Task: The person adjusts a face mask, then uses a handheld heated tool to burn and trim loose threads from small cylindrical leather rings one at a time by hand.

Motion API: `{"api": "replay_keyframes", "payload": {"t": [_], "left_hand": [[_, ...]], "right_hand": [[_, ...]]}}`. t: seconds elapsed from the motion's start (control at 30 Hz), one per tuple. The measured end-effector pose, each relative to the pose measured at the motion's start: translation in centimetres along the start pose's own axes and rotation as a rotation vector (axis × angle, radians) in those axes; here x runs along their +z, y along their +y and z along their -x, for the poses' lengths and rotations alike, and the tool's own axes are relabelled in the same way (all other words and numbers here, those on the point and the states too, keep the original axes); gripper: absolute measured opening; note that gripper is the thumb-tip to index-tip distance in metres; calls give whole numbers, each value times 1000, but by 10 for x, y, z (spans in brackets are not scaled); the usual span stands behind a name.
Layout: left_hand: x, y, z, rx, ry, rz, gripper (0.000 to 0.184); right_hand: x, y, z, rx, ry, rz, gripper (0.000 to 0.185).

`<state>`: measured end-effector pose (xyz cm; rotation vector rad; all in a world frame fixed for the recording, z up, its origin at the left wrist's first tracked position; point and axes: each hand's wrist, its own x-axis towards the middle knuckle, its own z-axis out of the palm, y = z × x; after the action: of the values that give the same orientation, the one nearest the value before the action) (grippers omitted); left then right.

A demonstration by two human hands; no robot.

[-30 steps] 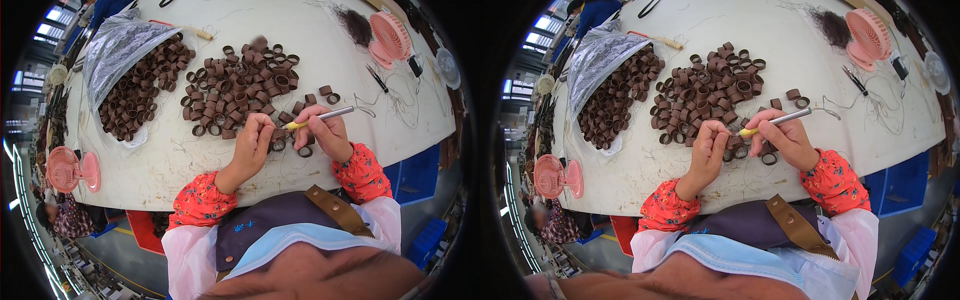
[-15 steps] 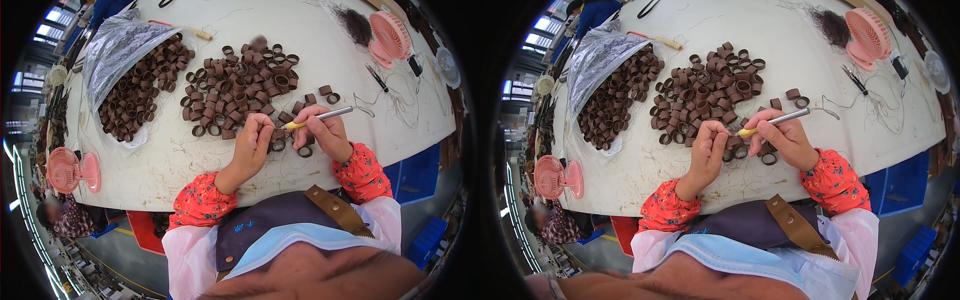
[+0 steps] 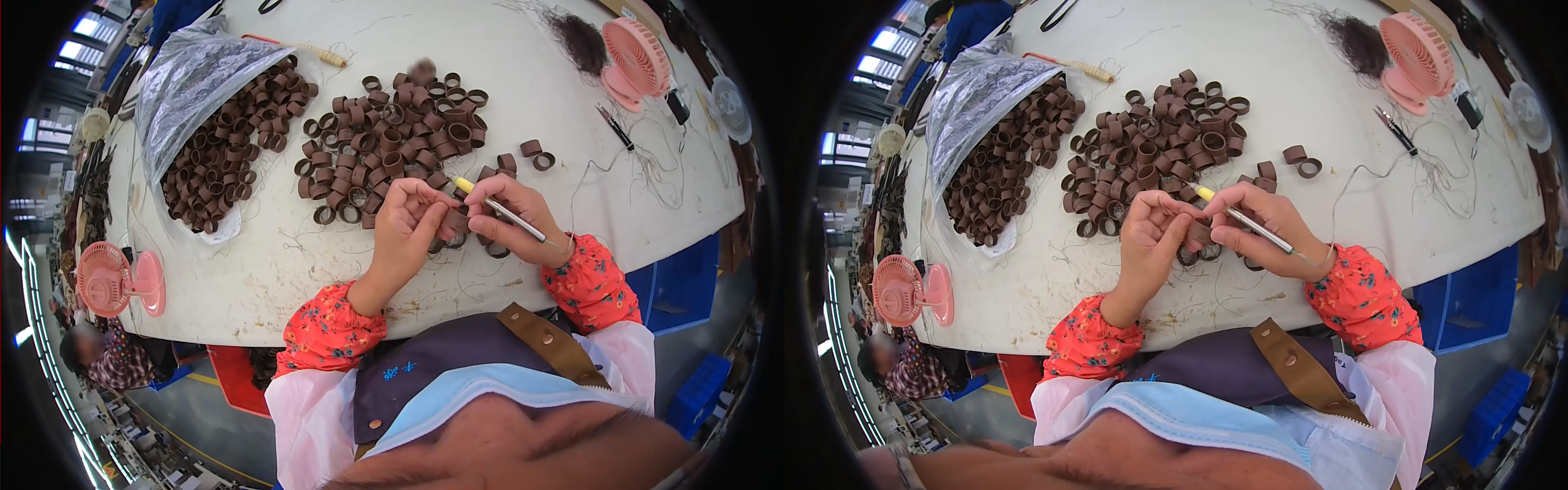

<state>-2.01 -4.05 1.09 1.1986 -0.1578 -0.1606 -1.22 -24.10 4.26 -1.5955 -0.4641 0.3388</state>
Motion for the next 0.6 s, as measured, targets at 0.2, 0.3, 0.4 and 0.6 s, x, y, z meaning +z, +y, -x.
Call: {"api": "replay_keyframes", "payload": {"t": [0.2, 0.3, 0.4, 0.6], "left_hand": [[-8, -2, -1, 329, 55, -520, 14], [-3, 6, 4, 276, -19, -487, 13], [-1, 0, 5, 122, -70, -353, 13], [-9, -7, 2, 10, -133, -142, 11]], "right_hand": [[0, 6, -2, -65, 140, -72, 22], [0, 5, 0, -79, 153, -31, 21], [2, 9, 0, -164, 143, 84, 19], [4, 7, 0, -251, 132, 224, 18]]}}
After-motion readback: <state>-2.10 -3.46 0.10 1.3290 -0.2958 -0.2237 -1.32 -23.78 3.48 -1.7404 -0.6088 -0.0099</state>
